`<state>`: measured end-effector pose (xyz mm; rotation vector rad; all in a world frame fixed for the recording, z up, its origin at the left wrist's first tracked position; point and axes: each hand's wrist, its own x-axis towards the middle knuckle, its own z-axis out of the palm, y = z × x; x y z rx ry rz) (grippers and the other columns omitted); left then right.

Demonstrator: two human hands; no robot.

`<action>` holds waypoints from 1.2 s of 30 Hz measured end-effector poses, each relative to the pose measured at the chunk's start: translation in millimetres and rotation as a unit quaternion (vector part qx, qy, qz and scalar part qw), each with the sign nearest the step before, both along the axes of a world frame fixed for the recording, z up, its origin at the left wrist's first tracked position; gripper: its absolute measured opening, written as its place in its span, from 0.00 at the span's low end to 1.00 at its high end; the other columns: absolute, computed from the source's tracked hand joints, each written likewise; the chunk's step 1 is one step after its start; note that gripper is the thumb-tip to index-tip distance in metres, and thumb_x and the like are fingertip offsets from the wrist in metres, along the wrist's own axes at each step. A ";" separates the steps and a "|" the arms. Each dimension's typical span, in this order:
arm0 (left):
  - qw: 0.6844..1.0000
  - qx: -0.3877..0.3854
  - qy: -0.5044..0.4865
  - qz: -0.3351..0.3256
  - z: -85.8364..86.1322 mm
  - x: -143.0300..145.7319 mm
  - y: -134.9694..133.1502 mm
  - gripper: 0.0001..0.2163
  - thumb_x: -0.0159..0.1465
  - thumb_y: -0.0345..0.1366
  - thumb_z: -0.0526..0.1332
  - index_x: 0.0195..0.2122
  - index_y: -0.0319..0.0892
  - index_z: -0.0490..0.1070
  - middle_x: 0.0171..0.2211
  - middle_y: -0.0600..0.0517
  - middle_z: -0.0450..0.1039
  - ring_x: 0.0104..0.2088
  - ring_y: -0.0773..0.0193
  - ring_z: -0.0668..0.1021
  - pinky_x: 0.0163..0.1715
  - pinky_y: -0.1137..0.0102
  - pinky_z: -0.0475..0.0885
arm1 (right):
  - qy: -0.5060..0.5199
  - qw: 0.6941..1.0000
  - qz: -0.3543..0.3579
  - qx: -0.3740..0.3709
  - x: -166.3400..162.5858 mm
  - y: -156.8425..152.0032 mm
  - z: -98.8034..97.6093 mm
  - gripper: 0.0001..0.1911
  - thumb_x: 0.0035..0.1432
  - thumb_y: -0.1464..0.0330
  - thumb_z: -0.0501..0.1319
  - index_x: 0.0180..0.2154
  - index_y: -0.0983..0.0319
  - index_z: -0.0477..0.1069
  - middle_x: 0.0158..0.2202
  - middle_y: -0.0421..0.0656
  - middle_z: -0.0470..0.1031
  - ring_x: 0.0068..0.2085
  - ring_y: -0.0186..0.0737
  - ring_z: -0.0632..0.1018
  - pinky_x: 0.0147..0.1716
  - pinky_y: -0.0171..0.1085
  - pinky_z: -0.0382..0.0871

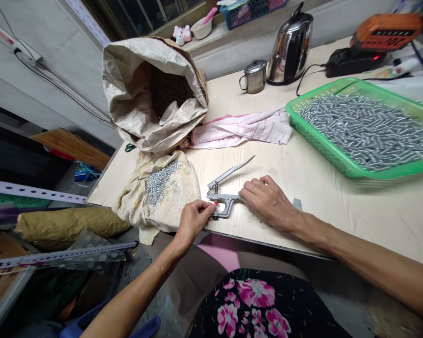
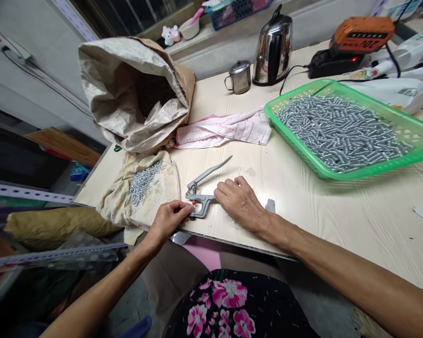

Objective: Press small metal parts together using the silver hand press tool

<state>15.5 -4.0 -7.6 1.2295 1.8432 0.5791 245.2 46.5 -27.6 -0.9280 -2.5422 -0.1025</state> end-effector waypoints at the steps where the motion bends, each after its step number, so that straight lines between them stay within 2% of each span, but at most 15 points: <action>1: 1.000 -0.024 -0.010 0.001 0.7 -0.3 2.2 0.12 0.56 0.43 0.64 0.30 0.37 0.76 0.18 0.56 0.69 0.18 0.70 0.69 0.19 0.75 0.62 | 0.000 1.000 0.000 -0.005 0.0 0.5 -1.6 0.16 0.68 0.77 0.47 0.31 0.62 0.67 0.30 0.43 0.67 0.33 0.40 0.63 0.36 0.40 0.50; 6: 0.990 -0.122 -0.066 0.007 8.6 1.5 11.6 0.09 0.56 0.39 0.65 0.27 0.37 0.73 0.17 0.56 0.69 0.17 0.72 0.69 0.18 0.77 0.63 | -0.003 0.999 0.001 -0.032 -0.8 3.0 -7.1 0.13 0.66 0.77 0.49 0.31 0.62 0.66 0.30 0.42 0.68 0.34 0.40 0.63 0.36 0.40 0.49; 11: 0.988 -0.140 -0.062 -0.008 12.0 1.8 14.8 0.10 0.56 0.40 0.65 0.26 0.38 0.71 0.14 0.57 0.66 0.15 0.73 0.66 0.17 0.77 0.60 | -0.027 0.997 0.007 -0.079 0.5 4.7 -3.4 0.11 0.67 0.75 0.50 0.33 0.62 0.68 0.33 0.43 0.71 0.36 0.41 0.65 0.37 0.41 0.51; 15: 0.986 -0.156 -0.061 -0.016 11.3 0.1 14.8 0.11 0.55 0.42 0.66 0.26 0.38 0.71 0.13 0.58 0.64 0.14 0.74 0.64 0.16 0.77 0.57 | -0.035 0.989 0.021 -0.144 6.6 8.0 5.8 0.08 0.67 0.64 0.55 0.39 0.60 0.70 0.39 0.45 0.73 0.41 0.44 0.68 0.40 0.42 0.55; 16: 0.985 -0.161 -0.063 -0.018 11.1 -0.4 14.8 0.11 0.55 0.42 0.66 0.26 0.38 0.71 0.13 0.58 0.64 0.13 0.74 0.64 0.17 0.77 0.57 | -0.032 0.987 0.021 -0.156 8.2 10.5 7.2 0.11 0.65 0.60 0.58 0.43 0.60 0.70 0.44 0.46 0.72 0.44 0.46 0.68 0.41 0.42 0.57; 19: 0.984 -0.167 -0.058 -0.024 10.4 -1.4 15.0 0.11 0.55 0.42 0.65 0.26 0.38 0.71 0.13 0.58 0.64 0.14 0.74 0.64 0.17 0.78 0.57 | -0.043 0.986 0.012 -0.160 10.6 24.4 8.1 0.33 0.57 0.50 0.64 0.56 0.62 0.63 0.59 0.54 0.64 0.55 0.56 0.65 0.49 0.49 0.60; 21: 0.985 -0.163 -0.047 -0.029 9.9 -1.7 15.2 0.11 0.55 0.42 0.65 0.26 0.39 0.71 0.13 0.58 0.64 0.14 0.74 0.65 0.17 0.77 0.58 | -0.075 0.985 0.015 -0.153 10.0 37.1 7.5 0.43 0.51 0.47 0.67 0.60 0.65 0.59 0.62 0.59 0.59 0.60 0.62 0.61 0.53 0.54 0.58; 24: 0.987 -0.155 -0.028 -0.031 9.2 -1.7 14.9 0.11 0.56 0.42 0.64 0.25 0.38 0.71 0.13 0.58 0.64 0.14 0.73 0.65 0.17 0.77 0.59 | -0.116 0.981 0.037 -0.152 7.2 54.1 9.3 0.48 0.45 0.45 0.69 0.58 0.67 0.60 0.58 0.59 0.64 0.57 0.62 0.64 0.54 0.57 0.57; 28: 0.987 -0.155 -0.017 -0.026 8.0 -0.7 13.9 0.12 0.55 0.44 0.65 0.27 0.39 0.72 0.13 0.58 0.65 0.14 0.73 0.66 0.18 0.77 0.60 | -0.133 0.980 0.042 -0.143 4.0 62.4 14.7 0.47 0.41 0.44 0.70 0.54 0.68 0.65 0.50 0.56 0.70 0.49 0.58 0.69 0.49 0.52 0.62; 32: 0.988 -0.151 -0.006 -0.020 6.1 0.7 13.6 0.13 0.55 0.45 0.66 0.28 0.39 0.72 0.14 0.58 0.65 0.14 0.72 0.67 0.18 0.77 0.61 | -0.139 0.980 0.046 -0.133 2.7 59.1 17.7 0.35 0.43 0.48 0.71 0.45 0.65 0.69 0.43 0.51 0.71 0.43 0.52 0.70 0.43 0.46 0.64; 36: 0.989 -0.143 0.027 -0.037 9.5 0.5 10.9 0.11 0.60 0.42 0.62 0.26 0.39 0.72 0.14 0.58 0.64 0.15 0.71 0.67 0.20 0.74 0.63 | -0.140 0.979 0.029 -0.147 0.9 53.6 19.7 0.25 0.47 0.53 0.71 0.39 0.62 0.69 0.40 0.48 0.71 0.41 0.49 0.69 0.36 0.42 0.63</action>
